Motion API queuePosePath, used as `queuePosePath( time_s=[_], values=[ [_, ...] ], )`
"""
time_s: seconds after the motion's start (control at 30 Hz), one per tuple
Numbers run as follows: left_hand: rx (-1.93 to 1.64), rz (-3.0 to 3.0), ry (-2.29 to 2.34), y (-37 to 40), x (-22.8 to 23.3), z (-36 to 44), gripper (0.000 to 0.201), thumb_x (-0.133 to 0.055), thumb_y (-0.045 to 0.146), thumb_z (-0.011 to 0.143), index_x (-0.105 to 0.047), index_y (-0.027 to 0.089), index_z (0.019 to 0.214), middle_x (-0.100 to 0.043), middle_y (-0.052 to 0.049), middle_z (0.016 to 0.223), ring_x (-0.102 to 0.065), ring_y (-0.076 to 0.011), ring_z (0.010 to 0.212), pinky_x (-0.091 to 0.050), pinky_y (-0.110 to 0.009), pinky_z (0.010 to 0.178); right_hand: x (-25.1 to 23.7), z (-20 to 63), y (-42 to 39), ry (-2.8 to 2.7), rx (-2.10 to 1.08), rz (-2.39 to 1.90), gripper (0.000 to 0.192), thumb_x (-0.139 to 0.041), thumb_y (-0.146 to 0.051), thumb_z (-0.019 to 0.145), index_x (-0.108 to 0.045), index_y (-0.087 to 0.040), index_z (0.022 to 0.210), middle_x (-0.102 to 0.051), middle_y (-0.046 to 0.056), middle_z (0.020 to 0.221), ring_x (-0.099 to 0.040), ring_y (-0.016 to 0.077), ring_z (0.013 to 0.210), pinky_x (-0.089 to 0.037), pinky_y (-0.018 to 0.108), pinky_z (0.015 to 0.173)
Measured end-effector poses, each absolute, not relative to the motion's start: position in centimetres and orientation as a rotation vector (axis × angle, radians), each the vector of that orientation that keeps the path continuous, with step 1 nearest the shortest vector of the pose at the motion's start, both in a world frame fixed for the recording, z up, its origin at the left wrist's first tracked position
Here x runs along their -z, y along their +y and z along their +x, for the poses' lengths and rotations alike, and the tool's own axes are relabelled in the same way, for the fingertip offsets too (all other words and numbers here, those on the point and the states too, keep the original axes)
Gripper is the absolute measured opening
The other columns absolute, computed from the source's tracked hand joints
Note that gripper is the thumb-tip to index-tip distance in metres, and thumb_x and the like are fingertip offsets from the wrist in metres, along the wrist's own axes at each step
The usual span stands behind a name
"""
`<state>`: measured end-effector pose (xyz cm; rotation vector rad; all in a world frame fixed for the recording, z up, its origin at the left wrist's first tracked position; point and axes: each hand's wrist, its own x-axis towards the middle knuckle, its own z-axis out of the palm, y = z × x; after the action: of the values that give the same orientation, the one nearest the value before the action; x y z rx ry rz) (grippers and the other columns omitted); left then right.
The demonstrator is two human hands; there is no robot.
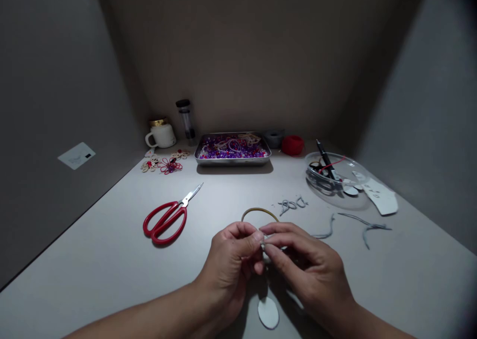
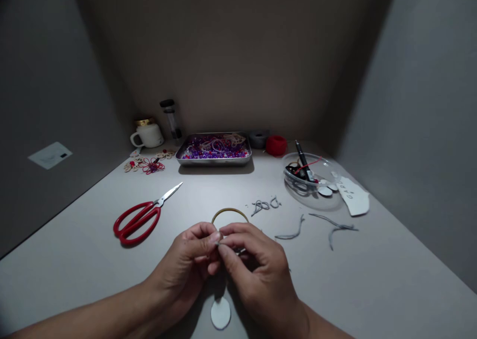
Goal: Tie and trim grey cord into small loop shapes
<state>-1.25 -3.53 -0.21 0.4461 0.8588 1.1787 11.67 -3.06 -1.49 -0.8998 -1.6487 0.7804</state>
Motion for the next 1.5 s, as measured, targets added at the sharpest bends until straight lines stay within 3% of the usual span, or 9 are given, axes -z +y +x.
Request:
queuePosePath(
  time_s=[0.1,0.4,0.57,0.8,1.03,1.2,1.33,1.5],
  values=[
    [-1.161,0.476,0.871,-3.7,0.2,-1.3,0.014,-0.068,0.015,0.065,-0.055,0.013,0.063,-0.052,0.003,0.049,-0.043,-0.0049,0.039,-0.031,-0.017,0.043,1.3,11.7,-2.8,-1.563,-0.815,-0.952,0.009,-0.061,-0.017,0.076,-0.068,-0.021,0.071,-0.070,0.004,0.078,-0.066,0.0176,0.075,-0.053,0.026,0.068],
    [-1.115,0.561,0.922,-3.8,-0.1,-1.4,0.010,-0.065,0.015,0.069,-0.056,0.011,0.068,-0.051,0.004,0.048,-0.042,-0.0044,0.038,-0.031,-0.017,0.044,0.8,11.7,-2.5,-1.442,-0.967,-1.020,0.009,-0.061,-0.023,0.075,-0.067,-0.019,0.068,-0.068,0.002,0.068,-0.062,0.0147,0.062,-0.052,0.022,0.057],
    [-1.154,0.499,0.972,-3.7,-0.4,-1.5,0.013,-0.062,0.013,0.068,-0.055,0.014,0.079,-0.055,0.002,0.057,-0.044,-0.0062,0.041,-0.034,-0.017,0.039,0.9,11.8,-2.5,-1.434,-0.935,-1.039,0.010,-0.061,-0.023,0.075,-0.066,-0.019,0.068,-0.068,0.002,0.069,-0.061,0.0130,0.057,-0.050,0.021,0.053],
    [-0.951,0.798,1.157,-3.0,-1.0,-2.4,0.013,-0.064,0.021,0.062,-0.056,0.013,0.057,-0.046,0.003,0.047,-0.039,-0.0062,0.040,-0.030,-0.017,0.035,1.1,11.8,-2.6,-1.556,-0.872,-0.954,0.009,-0.058,-0.018,0.077,-0.066,-0.019,0.071,-0.069,0.003,0.072,-0.065,0.0159,0.070,-0.052,0.022,0.060],
    [-0.936,0.931,1.285,-2.8,-1.2,-2.4,0.012,-0.061,0.019,0.058,-0.055,0.013,0.050,-0.042,0.005,0.039,-0.034,-0.0055,0.038,-0.027,-0.019,0.040,1.4,11.6,-2.8,-1.483,-1.008,-1.026,0.010,-0.061,-0.026,0.078,-0.067,-0.019,0.073,-0.068,0.002,0.063,-0.063,0.0137,0.058,-0.051,0.021,0.050],
    [-1.063,0.978,1.283,-3.1,-1.3,-2.1,0.015,-0.063,0.023,0.061,-0.055,0.013,0.053,-0.044,0.005,0.040,-0.034,-0.0059,0.040,-0.026,-0.019,0.041,1.1,11.6,-2.4,-1.192,-1.228,-1.149,0.020,-0.065,-0.037,0.071,-0.067,-0.017,0.074,-0.070,0.007,0.086,-0.060,0.0104,0.049,-0.049,0.018,0.038],
    [-1.093,0.919,1.185,-3.3,-1.0,-1.8,0.016,-0.066,0.023,0.061,-0.057,0.013,0.052,-0.045,0.005,0.039,-0.034,-0.0056,0.040,-0.027,-0.018,0.041,1.0,11.5,-2.3,-1.265,-1.222,-1.156,0.016,-0.066,-0.032,0.071,-0.070,-0.017,0.074,-0.063,-0.001,0.052,-0.053,0.0082,0.043,-0.045,0.016,0.039],
    [-1.109,0.881,1.167,-3.2,-0.4,-1.7,0.019,-0.069,0.025,0.060,-0.058,0.013,0.052,-0.045,0.005,0.040,-0.036,-0.0057,0.039,-0.028,-0.018,0.039,1.5,11.4,-2.4,-1.363,-1.120,-1.096,0.010,-0.064,-0.027,0.073,-0.070,-0.019,0.071,-0.067,0.001,0.063,-0.057,0.0103,0.050,-0.045,0.018,0.043]
  ],
)
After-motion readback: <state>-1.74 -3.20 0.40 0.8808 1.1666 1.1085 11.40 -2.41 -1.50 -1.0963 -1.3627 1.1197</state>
